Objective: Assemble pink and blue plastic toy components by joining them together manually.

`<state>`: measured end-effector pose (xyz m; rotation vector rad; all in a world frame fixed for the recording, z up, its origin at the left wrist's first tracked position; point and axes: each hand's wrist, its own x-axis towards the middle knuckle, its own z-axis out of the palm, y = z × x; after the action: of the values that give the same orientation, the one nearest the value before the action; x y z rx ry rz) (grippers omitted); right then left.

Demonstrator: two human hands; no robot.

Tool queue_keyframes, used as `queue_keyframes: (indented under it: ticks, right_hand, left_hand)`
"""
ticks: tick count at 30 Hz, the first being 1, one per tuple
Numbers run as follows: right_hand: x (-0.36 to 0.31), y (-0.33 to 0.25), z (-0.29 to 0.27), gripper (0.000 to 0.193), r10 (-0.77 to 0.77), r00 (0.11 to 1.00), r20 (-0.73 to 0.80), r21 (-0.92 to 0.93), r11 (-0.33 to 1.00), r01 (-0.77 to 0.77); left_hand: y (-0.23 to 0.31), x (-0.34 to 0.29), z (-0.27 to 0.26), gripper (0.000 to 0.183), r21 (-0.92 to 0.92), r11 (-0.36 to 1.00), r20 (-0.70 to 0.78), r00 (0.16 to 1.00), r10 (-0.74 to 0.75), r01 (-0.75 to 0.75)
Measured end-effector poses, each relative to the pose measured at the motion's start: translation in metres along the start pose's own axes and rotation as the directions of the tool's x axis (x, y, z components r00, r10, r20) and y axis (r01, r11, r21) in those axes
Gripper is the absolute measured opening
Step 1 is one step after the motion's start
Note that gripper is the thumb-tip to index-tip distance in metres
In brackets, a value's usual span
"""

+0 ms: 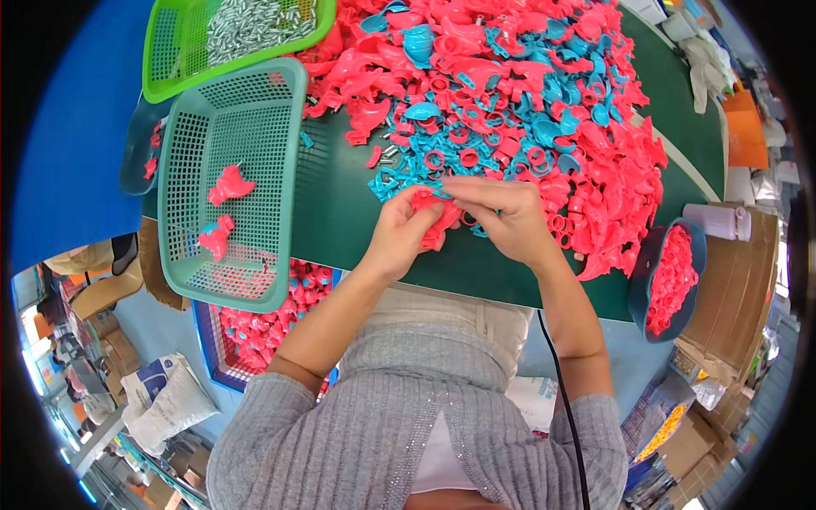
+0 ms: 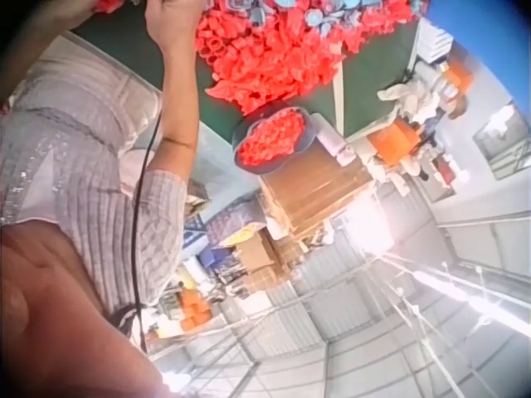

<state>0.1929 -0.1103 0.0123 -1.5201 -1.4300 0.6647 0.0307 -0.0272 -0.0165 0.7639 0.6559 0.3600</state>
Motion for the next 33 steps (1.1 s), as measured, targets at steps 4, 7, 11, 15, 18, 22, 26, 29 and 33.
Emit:
queue_keyframes:
  ticks: [4,7,11,15,18,22,26,29,33]
  right_hand:
    - [0.02,0.01,0.002,0.02,-0.185,0.967,-0.175,-0.62,0.783,0.038]
    - [0.038,0.018,0.025,0.016,-0.251,0.956,-0.151,-0.613,0.783,0.108]
    - [0.077,0.029,0.068,0.01,-0.297,0.946,0.128,-0.593,0.742,0.313]
    - [0.094,0.032,0.091,0.01,-0.119,0.928,0.354,-0.685,0.642,0.344]
    - [0.099,0.02,0.091,0.014,0.066,0.931,0.359,-0.723,0.651,0.232]
    - [0.105,0.027,0.091,0.011,0.101,0.947,0.304,-0.687,0.712,0.145]
    - [0.114,0.014,0.09,0.017,0.251,0.888,0.384,-0.675,0.733,0.085]
    - [0.106,0.023,0.097,0.015,0.146,0.941,0.305,-0.684,0.722,0.11]
    - [0.102,0.027,0.104,0.012,0.016,0.971,0.241,-0.758,0.627,0.178]
  left_hand:
    - [0.001,-0.002,-0.019,0.015,-0.036,0.998,-0.018,0.999,-0.051,0.05]
    - [-0.002,-0.009,-0.032,0.015,0.009,0.999,-0.076,0.996,-0.046,0.047]
    - [-0.007,-0.014,-0.044,0.015,0.032,0.999,-0.127,0.991,-0.038,0.042]
    - [-0.007,-0.017,-0.054,0.016,0.036,0.999,-0.114,0.993,-0.029,0.033]
    - [-0.006,-0.018,-0.056,0.016,0.035,0.999,-0.107,0.994,-0.036,0.04]
    - [-0.008,-0.015,-0.051,0.016,0.046,0.997,-0.093,0.993,-0.065,0.07]
    - [-0.01,-0.015,-0.051,0.016,0.073,0.993,-0.071,0.994,-0.082,0.088]
    - [-0.009,-0.014,-0.048,0.016,0.067,0.995,-0.063,0.995,-0.074,0.078]
    - [-0.014,-0.015,-0.045,0.015,0.055,0.996,-0.087,0.994,-0.069,0.074]
